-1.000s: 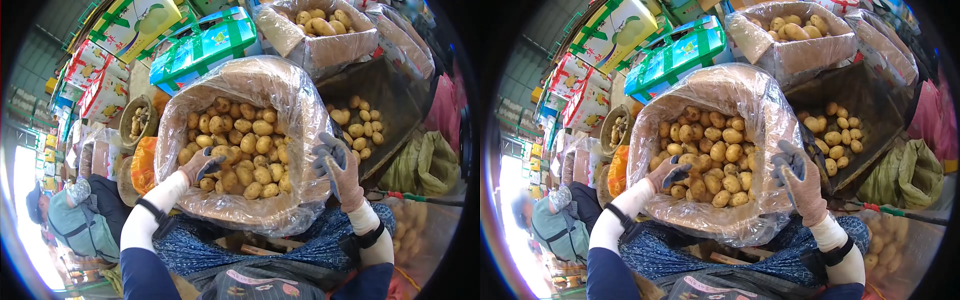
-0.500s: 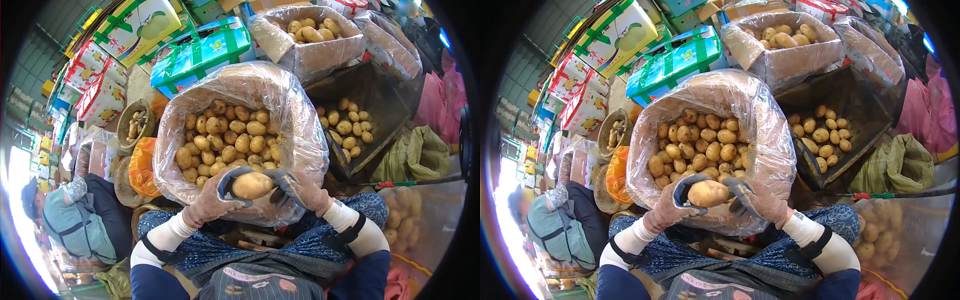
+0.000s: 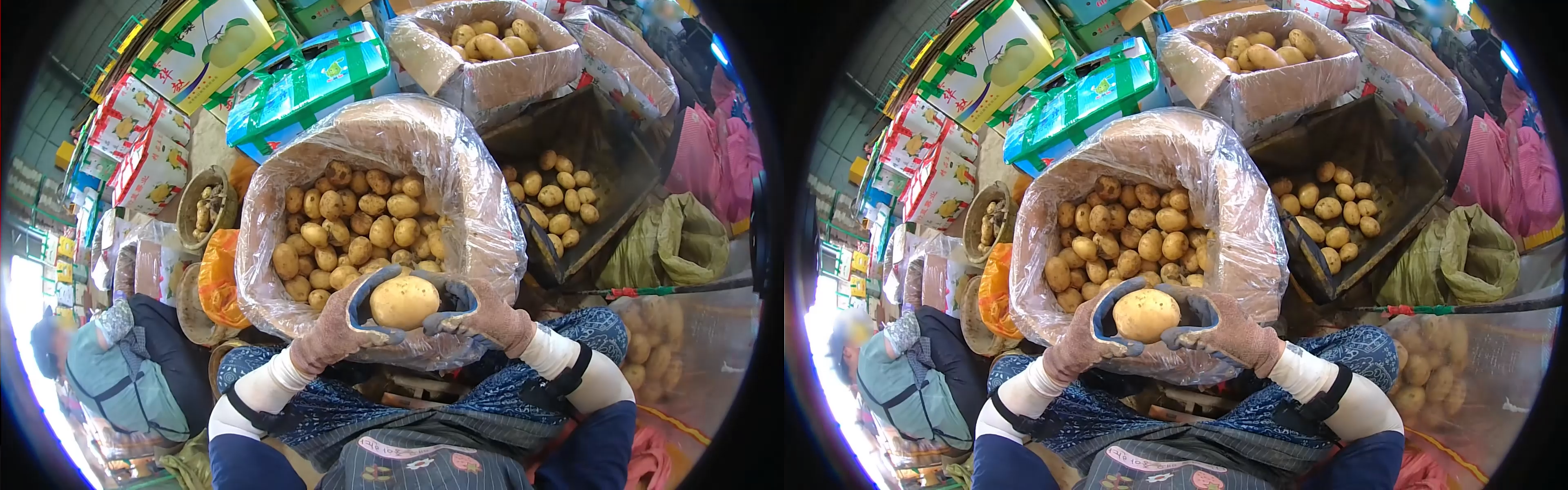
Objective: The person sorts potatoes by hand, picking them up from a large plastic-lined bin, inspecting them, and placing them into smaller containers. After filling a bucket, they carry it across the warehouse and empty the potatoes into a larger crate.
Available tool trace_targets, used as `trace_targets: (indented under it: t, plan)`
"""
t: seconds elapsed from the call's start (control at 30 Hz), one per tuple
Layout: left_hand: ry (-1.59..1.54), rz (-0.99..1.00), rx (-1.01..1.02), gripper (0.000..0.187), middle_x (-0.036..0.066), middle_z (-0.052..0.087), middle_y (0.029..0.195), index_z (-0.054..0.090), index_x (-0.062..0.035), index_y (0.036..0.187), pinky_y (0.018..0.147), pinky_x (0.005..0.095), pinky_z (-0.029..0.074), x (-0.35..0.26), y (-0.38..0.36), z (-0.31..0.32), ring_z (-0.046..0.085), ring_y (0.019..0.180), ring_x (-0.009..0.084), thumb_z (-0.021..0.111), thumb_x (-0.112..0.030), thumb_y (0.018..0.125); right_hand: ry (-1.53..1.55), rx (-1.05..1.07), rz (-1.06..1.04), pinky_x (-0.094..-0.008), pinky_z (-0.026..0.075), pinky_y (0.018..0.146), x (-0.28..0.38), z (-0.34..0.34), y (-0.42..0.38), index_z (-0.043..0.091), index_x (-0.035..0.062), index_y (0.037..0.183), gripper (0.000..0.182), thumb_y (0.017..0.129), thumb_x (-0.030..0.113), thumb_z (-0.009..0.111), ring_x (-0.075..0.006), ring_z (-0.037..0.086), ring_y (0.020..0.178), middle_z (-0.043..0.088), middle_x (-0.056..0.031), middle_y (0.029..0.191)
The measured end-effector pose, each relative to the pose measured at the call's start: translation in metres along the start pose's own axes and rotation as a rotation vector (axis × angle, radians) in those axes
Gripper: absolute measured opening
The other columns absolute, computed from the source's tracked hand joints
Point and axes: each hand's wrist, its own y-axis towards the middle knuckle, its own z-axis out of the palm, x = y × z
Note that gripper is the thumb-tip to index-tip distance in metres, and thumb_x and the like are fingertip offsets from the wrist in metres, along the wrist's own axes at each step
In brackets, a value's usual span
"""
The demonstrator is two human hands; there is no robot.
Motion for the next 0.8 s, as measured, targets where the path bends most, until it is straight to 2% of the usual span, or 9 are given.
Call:
trace_targets:
  t: [0.3,0.37,0.4,0.47,0.5,0.57,0.6,0.67,0.8]
  plan:
    - [-0.064,0.059,-0.013,0.087,0.016,0.056,0.133,0.044,0.0029,0.139,0.105,0.0357,0.042,-0.002,-0.002,-0.001,0.054,0.123,0.0223,0.087,-0.031,0.072,0.39,0.08,0.132,-0.0263,0.055,0.087,0.008,-0.003,-0.005,0.042,-0.0023,0.142,0.062,0.09,0.017,0.071,-0.0147,0.059,0.109,0.059,-0.0141,0.126]
    - [0.144,0.129,0.027,0.086,0.016,0.056,0.132,0.044,0.0014,0.139,0.104,0.0365,0.042,-0.002,-0.004,-0.004,0.055,0.122,0.0238,0.087,-0.03,0.071,0.525,0.121,0.409,-0.0287,0.053,0.092,0.009,-0.009,-0.004,0.041,-0.0023,0.142,0.061,0.092,0.018,0.069,-0.0168,0.059,0.111,0.058,-0.0145,0.128]
    - [0.144,0.131,0.026,0.086,0.016,0.056,0.132,0.044,0.0014,0.139,0.104,0.0365,0.042,-0.003,-0.004,-0.003,0.055,0.122,0.0238,0.087,-0.03,0.071,0.522,0.12,0.409,-0.0287,0.053,0.092,0.009,-0.007,-0.003,0.041,-0.0023,0.142,0.061,0.092,0.018,0.069,-0.0168,0.059,0.111,0.058,-0.0145,0.128]
    - [0.215,0.147,-0.007,0.085,0.017,0.057,0.131,0.045,-0.001,0.14,0.103,0.0367,0.043,-0.006,-0.004,0.002,0.056,0.12,0.0256,0.086,-0.028,0.071,0.14,0.042,0.052,-0.0315,0.049,0.099,0.006,-0.001,-0.001,0.04,-0.0018,0.143,0.063,0.092,0.02,0.069,-0.0188,0.058,0.115,0.058,-0.014,0.128]
    - [0.214,0.147,-0.007,0.085,0.017,0.057,0.131,0.045,-0.001,0.14,0.103,0.0367,0.043,-0.006,-0.003,0.004,0.056,0.12,0.0256,0.086,-0.028,0.071,0.14,0.041,0.053,-0.0315,0.049,0.099,0.002,-0.002,0.0,0.04,-0.0018,0.143,0.063,0.092,0.02,0.069,-0.0188,0.058,0.115,0.058,-0.014,0.128]
    - [0.068,0.133,-0.095,0.089,0.011,0.057,0.13,0.042,0.0013,0.142,0.095,0.0316,0.047,-0.004,-0.003,0.007,0.059,0.112,0.0178,0.088,-0.026,0.071,-0.228,-0.048,-0.239,-0.0311,0.048,0.099,-0.007,-0.003,0.002,0.04,-0.0022,0.142,0.07,0.088,0.028,0.074,-0.0179,0.055,0.12,0.057,-0.0158,0.131]
    - [0.067,0.132,-0.1,0.089,0.011,0.057,0.13,0.042,0.0013,0.142,0.095,0.0316,0.047,-0.001,-0.004,0.006,0.059,0.112,0.0178,0.088,-0.026,0.071,-0.229,-0.043,-0.238,-0.0311,0.048,0.099,-0.005,-0.002,0.002,0.04,-0.0022,0.142,0.07,0.088,0.028,0.074,-0.0179,0.055,0.12,0.057,-0.0158,0.131]
    - [-0.053,0.013,-0.074,0.088,0.011,0.055,0.132,0.039,0.001,0.144,0.096,0.0305,0.048,0.006,-0.007,0.006,0.057,0.115,0.0165,0.087,-0.022,0.073,0.172,0.005,-0.083,-0.036,0.046,0.104,0.003,0.001,0.003,0.035,-0.0018,0.145,0.075,0.088,0.03,0.073,-0.0202,0.052,0.124,0.051,-0.0166,0.137]
    - [-0.016,0.063,-0.116,0.084,0.011,0.055,0.132,0.041,0.001,0.143,0.097,0.0302,0.048,0.003,-0.008,0.006,0.056,0.116,0.0161,0.085,-0.018,0.074,0.456,0.078,0.017,-0.0349,0.043,0.107,-0.006,0.002,0.002,0.032,-0.0016,0.146,0.067,0.093,0.022,0.066,-0.0198,0.05,0.126,0.046,-0.0147,0.141]
